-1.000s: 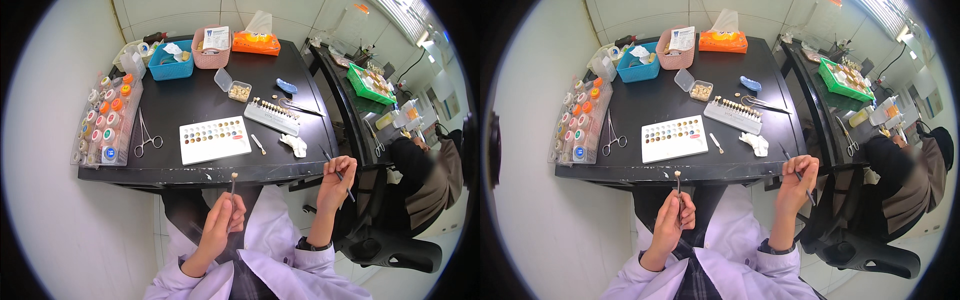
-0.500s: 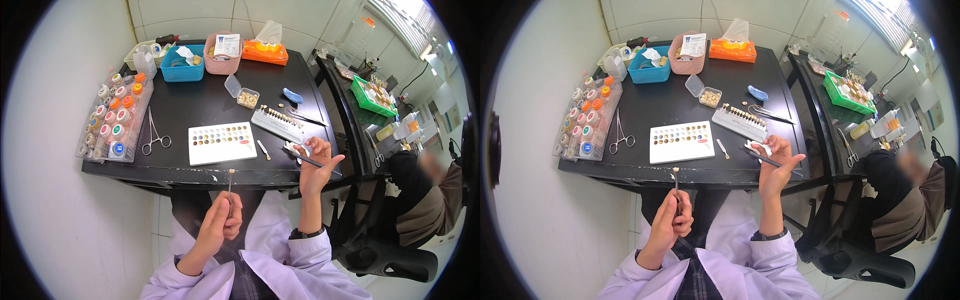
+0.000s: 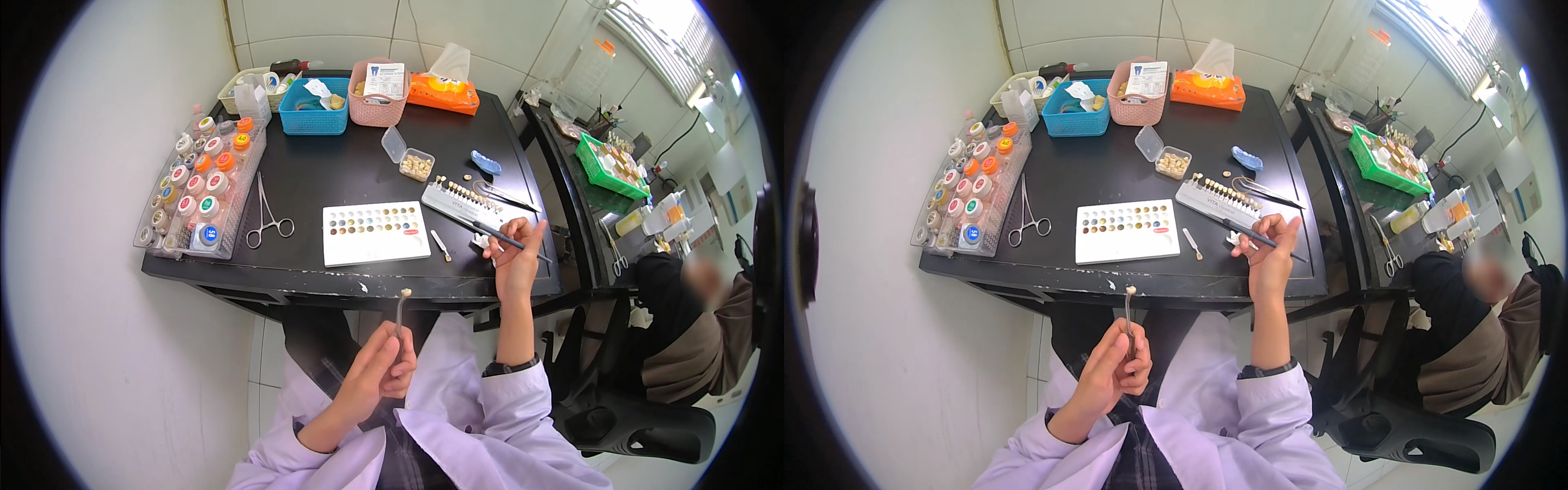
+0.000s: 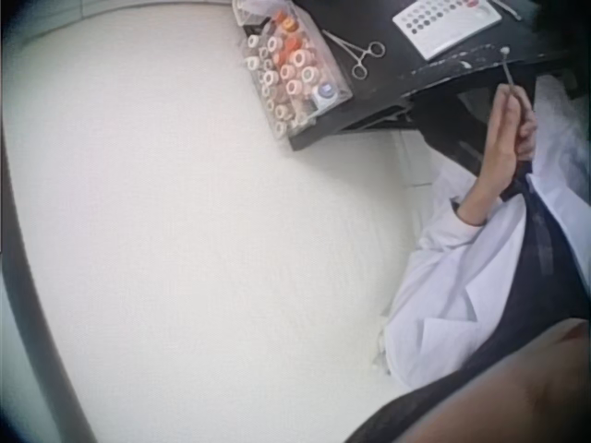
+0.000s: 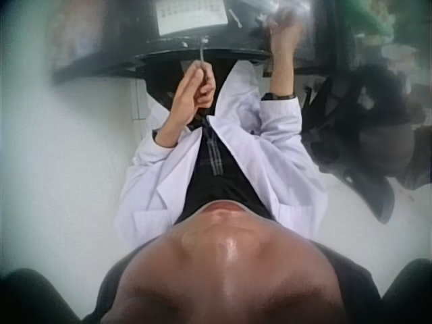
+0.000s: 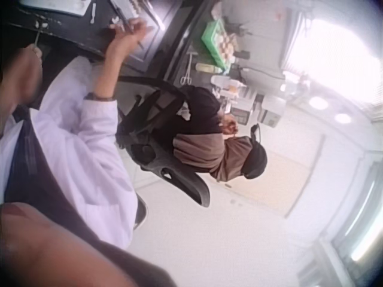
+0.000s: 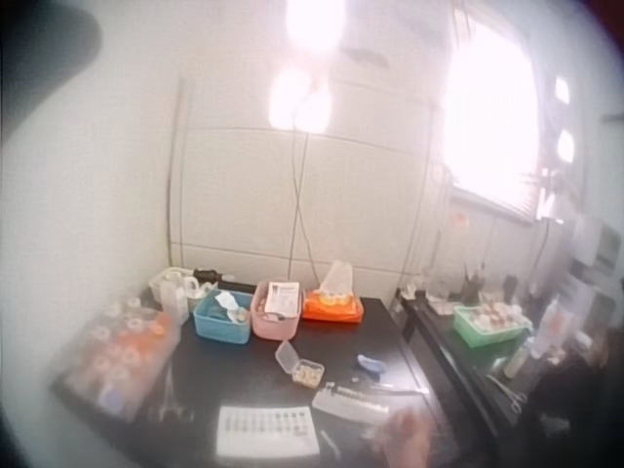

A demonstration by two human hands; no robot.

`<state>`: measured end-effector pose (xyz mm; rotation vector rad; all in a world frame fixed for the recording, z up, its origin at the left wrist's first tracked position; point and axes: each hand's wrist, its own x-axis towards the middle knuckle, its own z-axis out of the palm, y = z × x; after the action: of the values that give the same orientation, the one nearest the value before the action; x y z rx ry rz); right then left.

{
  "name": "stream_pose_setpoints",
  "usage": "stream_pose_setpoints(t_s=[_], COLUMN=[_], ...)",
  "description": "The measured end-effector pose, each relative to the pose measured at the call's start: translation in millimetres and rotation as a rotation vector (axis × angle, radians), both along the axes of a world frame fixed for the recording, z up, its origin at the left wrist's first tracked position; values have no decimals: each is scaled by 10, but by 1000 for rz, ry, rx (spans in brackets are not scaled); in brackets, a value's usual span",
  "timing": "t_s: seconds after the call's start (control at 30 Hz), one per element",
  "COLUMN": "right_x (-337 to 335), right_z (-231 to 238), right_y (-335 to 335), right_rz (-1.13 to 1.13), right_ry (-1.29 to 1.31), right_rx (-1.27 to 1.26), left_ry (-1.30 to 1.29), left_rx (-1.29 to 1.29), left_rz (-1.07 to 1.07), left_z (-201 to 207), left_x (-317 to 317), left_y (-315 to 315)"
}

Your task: The person paints a small dental crown held by tweezers using a fine brush and a watercolor palette. They repeatedly dip the brush into different colors and apply them to the crown, occasionally wiping the crown with a tissue. The person also compares the crown to a shade guide and handles other crowns in a container.

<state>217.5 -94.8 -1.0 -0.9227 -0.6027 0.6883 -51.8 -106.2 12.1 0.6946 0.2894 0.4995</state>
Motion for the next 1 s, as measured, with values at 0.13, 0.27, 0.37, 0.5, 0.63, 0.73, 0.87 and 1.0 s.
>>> stream_pose_setpoints(t_s=[0.13, 0.27, 0.37, 0.5, 0.63, 0.73, 0.87, 1.0], right_x=[-12, -17, -26, -25, -35, -92, -117, -114], right_z=[-50, -23, -3, -18, 6, 33, -2, 11], right_y=[-92, -154, -147, -163, -186, -162, -147, -141], right_rz=[-16, -1, 20, 61, 45, 32, -43, -99], right_ry=[-29, -43, -82, -113, -145, -203, -234, -348], right_rx=[-120, -155, -199, -232, -227, -234, -260, -323], left_ry=[20, 18, -1, 17, 47, 65, 7, 53], left_rx=[31, 36, 76, -20, -31, 3, -12, -30], left_rz=[-23, -32, -33, -59, -88, -73, -85, -116], left_z=[2, 50, 73, 77, 58, 97, 5, -31], left_x=[-28, -59, -56, -73, -53, -53, -13, 12], left_y=[-21, 11, 19, -18, -4, 13, 3, -42])
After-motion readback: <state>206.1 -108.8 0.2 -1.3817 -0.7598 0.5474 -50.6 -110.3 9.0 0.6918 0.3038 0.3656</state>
